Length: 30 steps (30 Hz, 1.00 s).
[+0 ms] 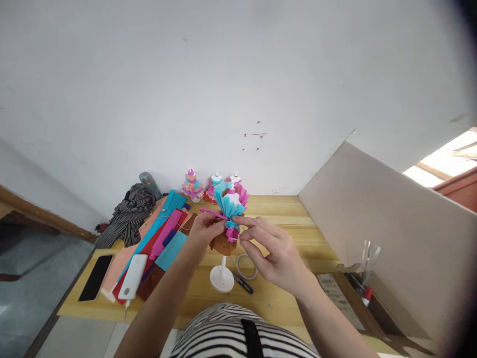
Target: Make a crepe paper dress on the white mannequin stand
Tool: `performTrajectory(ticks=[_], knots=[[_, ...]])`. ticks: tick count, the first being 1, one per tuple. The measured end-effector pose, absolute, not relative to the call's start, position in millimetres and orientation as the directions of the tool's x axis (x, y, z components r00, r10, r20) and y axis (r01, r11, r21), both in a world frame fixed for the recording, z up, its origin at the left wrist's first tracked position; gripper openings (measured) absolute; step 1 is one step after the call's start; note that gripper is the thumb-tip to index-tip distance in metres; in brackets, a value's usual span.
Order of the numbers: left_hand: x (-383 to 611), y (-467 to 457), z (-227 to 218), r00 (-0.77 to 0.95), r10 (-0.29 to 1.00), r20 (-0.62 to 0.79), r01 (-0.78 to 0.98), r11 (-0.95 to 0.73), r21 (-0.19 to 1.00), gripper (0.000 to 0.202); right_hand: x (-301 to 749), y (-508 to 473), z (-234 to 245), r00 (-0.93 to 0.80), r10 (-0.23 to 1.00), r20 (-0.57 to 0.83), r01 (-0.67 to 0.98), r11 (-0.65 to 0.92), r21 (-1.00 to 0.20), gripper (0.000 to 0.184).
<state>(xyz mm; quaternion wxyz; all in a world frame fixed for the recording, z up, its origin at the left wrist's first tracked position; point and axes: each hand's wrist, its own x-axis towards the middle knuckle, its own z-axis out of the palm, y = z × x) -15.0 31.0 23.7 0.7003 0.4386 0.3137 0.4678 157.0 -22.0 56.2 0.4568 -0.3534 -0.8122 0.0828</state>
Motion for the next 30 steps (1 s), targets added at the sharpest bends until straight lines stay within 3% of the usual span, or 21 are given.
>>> performTrajectory(ticks=[7,15,19,23,26,30], knots=[[-12.9,30.6,27.7,0.327,0.944,-0.043,-0.373,0.171,0.912,0.019,154.2,-20.9,58.9,-0.402,0.636,0.658,0.516,0.751,-0.411,0.015],[-18.2,37.1,21.6,0.279,0.953,-0.119,-0.465,0.242,0.852,0.025,159.4,-23.6,54.0,-0.256,0.735,0.628,0.413,0.671,-0.616,0.014],[-27.3,44.3,10.7,0.264,0.953,-0.150,-0.524,0.272,0.807,0.028,161.3,-17.1,40.8,-0.180,0.854,0.488,0.272,0.520,-0.810,0.012],[-41.1,50.3,-0.8,0.240,0.952,-0.192,-0.545,0.296,0.785,0.028,161.7,1.6,-0.7,-0.140,0.956,0.257,-0.028,0.256,-0.966,0.020],[-55.1,51.4,-5.5,0.152,0.964,-0.220,-0.572,0.267,0.775,0.025,154.6,14.5,-39.6,-0.088,0.995,-0.042,-0.196,-0.058,-0.979,0.031],[-75.4,48.7,-9.4,0.071,0.971,-0.228,-0.612,0.223,0.759,0.021,138.4,17.7,-64.7,-0.073,0.986,-0.147,-0.250,-0.160,-0.955,0.036]])
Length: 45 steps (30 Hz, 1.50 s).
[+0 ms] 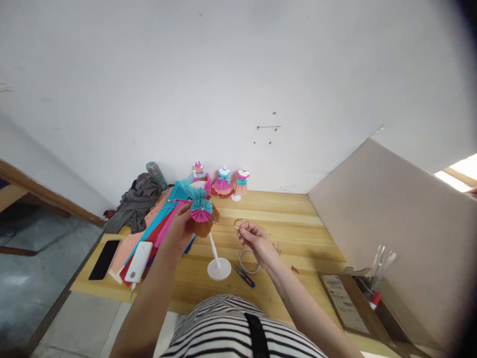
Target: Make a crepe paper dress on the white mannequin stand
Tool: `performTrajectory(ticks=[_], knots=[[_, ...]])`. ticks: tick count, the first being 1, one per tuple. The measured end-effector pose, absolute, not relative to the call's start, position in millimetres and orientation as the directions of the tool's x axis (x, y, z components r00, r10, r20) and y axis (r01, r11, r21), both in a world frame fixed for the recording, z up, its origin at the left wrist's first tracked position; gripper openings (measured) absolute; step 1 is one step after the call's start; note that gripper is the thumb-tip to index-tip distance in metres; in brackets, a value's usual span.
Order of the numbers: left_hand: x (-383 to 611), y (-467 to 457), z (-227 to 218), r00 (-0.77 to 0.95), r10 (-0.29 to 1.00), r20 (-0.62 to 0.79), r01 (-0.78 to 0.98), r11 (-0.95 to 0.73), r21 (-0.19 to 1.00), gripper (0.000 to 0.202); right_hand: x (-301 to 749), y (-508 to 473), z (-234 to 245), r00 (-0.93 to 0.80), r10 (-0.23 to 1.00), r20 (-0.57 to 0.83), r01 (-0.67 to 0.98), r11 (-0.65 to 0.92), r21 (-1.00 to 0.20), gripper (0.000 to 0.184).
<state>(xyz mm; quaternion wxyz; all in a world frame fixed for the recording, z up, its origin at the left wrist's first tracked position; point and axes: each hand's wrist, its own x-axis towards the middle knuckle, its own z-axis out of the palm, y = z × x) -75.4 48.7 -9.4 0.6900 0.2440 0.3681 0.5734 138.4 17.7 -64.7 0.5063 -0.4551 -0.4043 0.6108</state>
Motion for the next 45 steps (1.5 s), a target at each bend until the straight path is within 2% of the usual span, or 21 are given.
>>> performTrajectory(ticks=[6,14,20,27,32,38,45], knots=[[-80.2,43.7,-16.9,0.070,0.962,-0.262,-0.631,0.246,0.735,0.017,122.1,16.3,-44.0,-0.148,0.978,-0.144,-0.299,-0.183,-0.937,0.033],[-72.7,44.4,-17.1,0.083,0.971,-0.225,-0.665,0.222,0.713,0.015,117.1,19.9,-24.9,-0.207,0.976,-0.075,-0.279,-0.132,-0.951,0.034],[-73.6,49.3,-33.9,0.081,0.965,-0.250,-0.595,0.248,0.764,0.021,113.2,8.7,-52.8,-0.448,0.886,-0.119,-0.125,-0.194,-0.973,0.030],[-68.3,56.6,-45.2,0.124,0.958,-0.260,-0.563,0.284,0.776,0.019,96.4,8.1,-80.8,-0.561,0.820,-0.115,-0.137,-0.229,-0.964,0.031],[-68.5,61.4,-51.8,0.139,0.951,-0.277,-0.578,0.305,0.757,0.019,96.4,7.6,-79.0,-0.542,0.831,-0.129,-0.154,-0.249,-0.956,0.031],[-64.4,62.2,-57.0,0.140,0.941,-0.308,-0.614,0.327,0.718,0.022,102.2,7.7,-81.2,-0.397,0.898,-0.191,-0.160,-0.273,-0.949,0.034],[-61.8,59.4,-31.6,0.189,0.930,-0.314,-0.686,0.354,0.635,0.011,129.4,7.1,-31.8,-0.251,0.961,-0.115,-0.152,-0.157,-0.976,0.035]])
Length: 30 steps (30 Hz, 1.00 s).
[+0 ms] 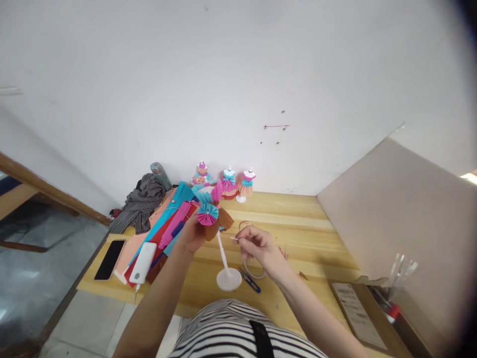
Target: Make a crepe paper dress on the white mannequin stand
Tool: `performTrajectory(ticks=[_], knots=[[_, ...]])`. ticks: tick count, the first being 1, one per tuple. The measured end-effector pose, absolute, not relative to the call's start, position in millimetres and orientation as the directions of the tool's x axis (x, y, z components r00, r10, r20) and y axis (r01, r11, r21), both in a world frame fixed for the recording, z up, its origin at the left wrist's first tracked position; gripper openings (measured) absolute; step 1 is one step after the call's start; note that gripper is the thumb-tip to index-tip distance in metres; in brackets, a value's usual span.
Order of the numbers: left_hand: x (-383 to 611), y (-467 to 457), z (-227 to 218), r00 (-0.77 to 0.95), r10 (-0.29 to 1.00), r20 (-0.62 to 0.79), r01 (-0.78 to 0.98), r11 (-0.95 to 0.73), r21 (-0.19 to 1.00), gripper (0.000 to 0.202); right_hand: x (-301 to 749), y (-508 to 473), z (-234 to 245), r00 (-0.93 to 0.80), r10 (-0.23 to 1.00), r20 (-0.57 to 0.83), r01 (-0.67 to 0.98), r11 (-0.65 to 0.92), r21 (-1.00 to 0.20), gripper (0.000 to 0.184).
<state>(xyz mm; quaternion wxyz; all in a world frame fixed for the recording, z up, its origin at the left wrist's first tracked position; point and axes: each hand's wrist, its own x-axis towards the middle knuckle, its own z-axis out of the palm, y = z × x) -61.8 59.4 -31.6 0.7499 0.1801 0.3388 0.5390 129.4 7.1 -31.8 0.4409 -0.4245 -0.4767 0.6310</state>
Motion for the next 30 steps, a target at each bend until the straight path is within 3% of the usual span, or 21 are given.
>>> performTrajectory(ticks=[7,13,18,30], knots=[[-51.0,57.9,-1.9,0.286,0.899,-0.332,-0.762,0.424,0.490,0.020,149.2,-4.9,16.5,-0.223,0.973,0.055,-0.166,0.018,-0.986,0.031],[-35.5,57.9,8.7,0.317,0.905,-0.283,-0.763,0.421,0.490,0.020,155.9,-13.1,37.3,-0.213,0.951,0.225,-0.015,0.227,-0.974,0.025],[-20.9,56.4,27.6,0.333,0.895,-0.295,-0.769,0.439,0.464,0.021,158.0,-12.5,37.1,-0.118,0.947,0.298,0.093,0.310,-0.946,0.020],[1.9,52.7,67.5,0.390,0.869,-0.304,-0.760,0.490,0.426,0.026,162.8,-19.5,48.2,-0.066,0.853,0.517,0.121,0.521,-0.845,0.007]])
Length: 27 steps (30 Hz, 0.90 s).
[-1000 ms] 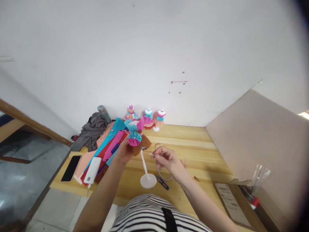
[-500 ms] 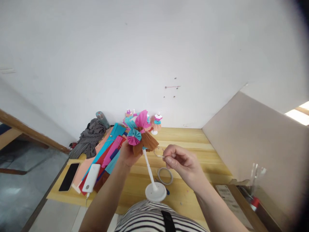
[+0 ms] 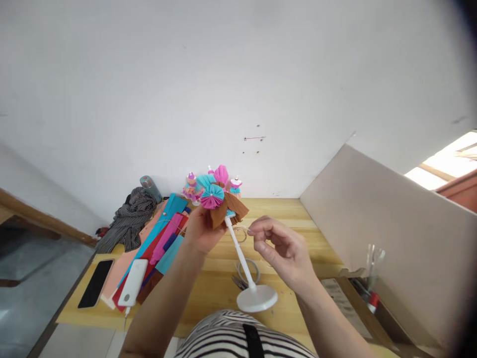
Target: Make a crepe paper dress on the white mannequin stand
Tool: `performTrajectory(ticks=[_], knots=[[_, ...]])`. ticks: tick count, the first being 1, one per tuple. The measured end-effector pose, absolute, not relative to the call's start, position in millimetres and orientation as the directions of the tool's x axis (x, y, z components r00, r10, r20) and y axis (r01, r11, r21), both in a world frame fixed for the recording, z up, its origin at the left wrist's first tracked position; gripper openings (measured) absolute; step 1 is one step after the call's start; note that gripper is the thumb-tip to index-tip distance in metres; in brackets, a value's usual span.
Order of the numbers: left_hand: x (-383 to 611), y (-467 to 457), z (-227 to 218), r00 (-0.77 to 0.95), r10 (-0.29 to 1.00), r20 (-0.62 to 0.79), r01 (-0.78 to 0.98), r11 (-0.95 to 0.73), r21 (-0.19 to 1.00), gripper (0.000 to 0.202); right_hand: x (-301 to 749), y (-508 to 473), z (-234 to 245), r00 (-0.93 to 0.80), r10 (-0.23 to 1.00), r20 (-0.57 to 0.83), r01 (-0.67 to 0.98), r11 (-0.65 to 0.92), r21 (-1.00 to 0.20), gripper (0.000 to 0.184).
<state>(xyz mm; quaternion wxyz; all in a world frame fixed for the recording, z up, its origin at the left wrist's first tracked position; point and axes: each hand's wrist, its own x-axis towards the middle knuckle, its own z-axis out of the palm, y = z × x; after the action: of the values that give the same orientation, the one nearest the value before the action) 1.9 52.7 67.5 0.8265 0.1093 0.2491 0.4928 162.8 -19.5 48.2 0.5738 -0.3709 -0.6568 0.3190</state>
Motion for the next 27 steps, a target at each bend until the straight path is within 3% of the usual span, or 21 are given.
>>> performTrajectory(ticks=[6,12,15,22,27], knots=[[5.6,48.3,84.2,0.381,0.864,-0.328,-0.752,0.496,0.433,0.022,168.1,-19.5,46.7,0.060,0.876,0.479,0.178,0.463,-0.868,0.006],[8.1,45.9,87.6,0.366,0.868,-0.336,-0.740,0.490,0.461,0.018,167.8,-11.3,43.3,0.191,0.908,0.373,-0.114,0.398,-0.910,0.013],[8.5,45.9,86.5,0.346,0.876,-0.337,-0.742,0.475,0.473,0.016,166.1,-7.4,41.4,0.255,0.896,0.363,-0.175,0.412,-0.894,0.019],[-8.0,45.8,80.9,0.372,0.873,-0.314,-0.765,0.480,0.429,0.025,168.8,-7.9,42.6,0.086,0.916,0.391,-0.090,0.398,-0.913,0.012],[-13.9,48.0,68.6,0.385,0.872,-0.302,-0.727,0.488,0.482,0.016,175.2,-4.4,68.4,0.055,0.848,0.526,-0.051,0.529,-0.847,0.015]])
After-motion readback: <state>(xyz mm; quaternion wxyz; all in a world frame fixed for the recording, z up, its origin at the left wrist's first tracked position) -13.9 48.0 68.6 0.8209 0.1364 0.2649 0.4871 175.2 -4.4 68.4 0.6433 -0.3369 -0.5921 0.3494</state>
